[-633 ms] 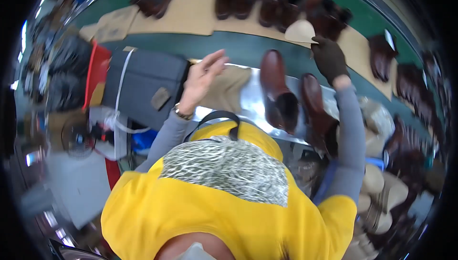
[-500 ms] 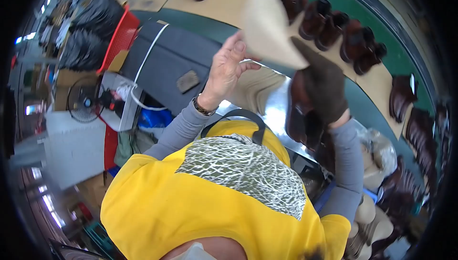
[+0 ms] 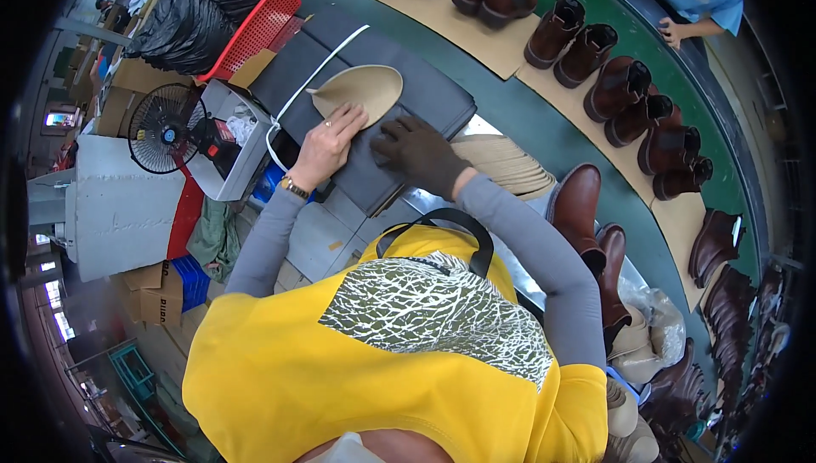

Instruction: Inserting structural inserts into leather boots and organizing them on a workstation.

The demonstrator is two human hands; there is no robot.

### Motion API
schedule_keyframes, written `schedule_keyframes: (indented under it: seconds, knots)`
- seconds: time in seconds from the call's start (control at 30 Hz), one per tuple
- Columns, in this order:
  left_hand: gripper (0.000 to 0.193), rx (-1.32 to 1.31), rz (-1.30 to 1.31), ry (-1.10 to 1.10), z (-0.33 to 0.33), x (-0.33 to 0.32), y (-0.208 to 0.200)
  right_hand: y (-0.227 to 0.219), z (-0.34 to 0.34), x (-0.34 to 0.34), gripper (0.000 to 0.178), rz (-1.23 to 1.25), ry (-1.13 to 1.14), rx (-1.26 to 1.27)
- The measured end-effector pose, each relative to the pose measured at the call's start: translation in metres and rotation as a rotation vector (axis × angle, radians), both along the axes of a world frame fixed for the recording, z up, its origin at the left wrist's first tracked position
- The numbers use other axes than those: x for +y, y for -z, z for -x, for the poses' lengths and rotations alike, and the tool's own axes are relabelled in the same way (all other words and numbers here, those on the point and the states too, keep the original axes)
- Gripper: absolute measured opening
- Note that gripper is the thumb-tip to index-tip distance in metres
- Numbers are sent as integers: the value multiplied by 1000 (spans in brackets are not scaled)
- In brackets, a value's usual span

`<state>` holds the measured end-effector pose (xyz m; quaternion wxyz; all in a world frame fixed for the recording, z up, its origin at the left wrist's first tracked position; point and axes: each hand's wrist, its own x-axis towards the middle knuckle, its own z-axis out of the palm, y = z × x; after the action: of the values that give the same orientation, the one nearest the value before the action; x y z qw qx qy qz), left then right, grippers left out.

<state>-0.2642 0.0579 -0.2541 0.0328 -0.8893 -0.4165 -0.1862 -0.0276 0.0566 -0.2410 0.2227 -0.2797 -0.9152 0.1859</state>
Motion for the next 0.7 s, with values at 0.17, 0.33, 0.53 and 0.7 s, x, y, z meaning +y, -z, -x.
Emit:
schedule_keyframes:
  seconds: [0.17,0.33,0.53,0.7]
  knots:
    - [51,-52,204,35,11,-6,-16,-14,-10,0,26,11,-254,129]
    - [51,-34,192,113,14,2,-21,-2,6,13,25,-52,-12,86]
    - [19,-194,79,37,14,21,-7,-31,2,-8,36,-211,-82,109]
    - [20,-456,287,-114,13,59,-22,-21,14,-1,41,-101,-67,-19]
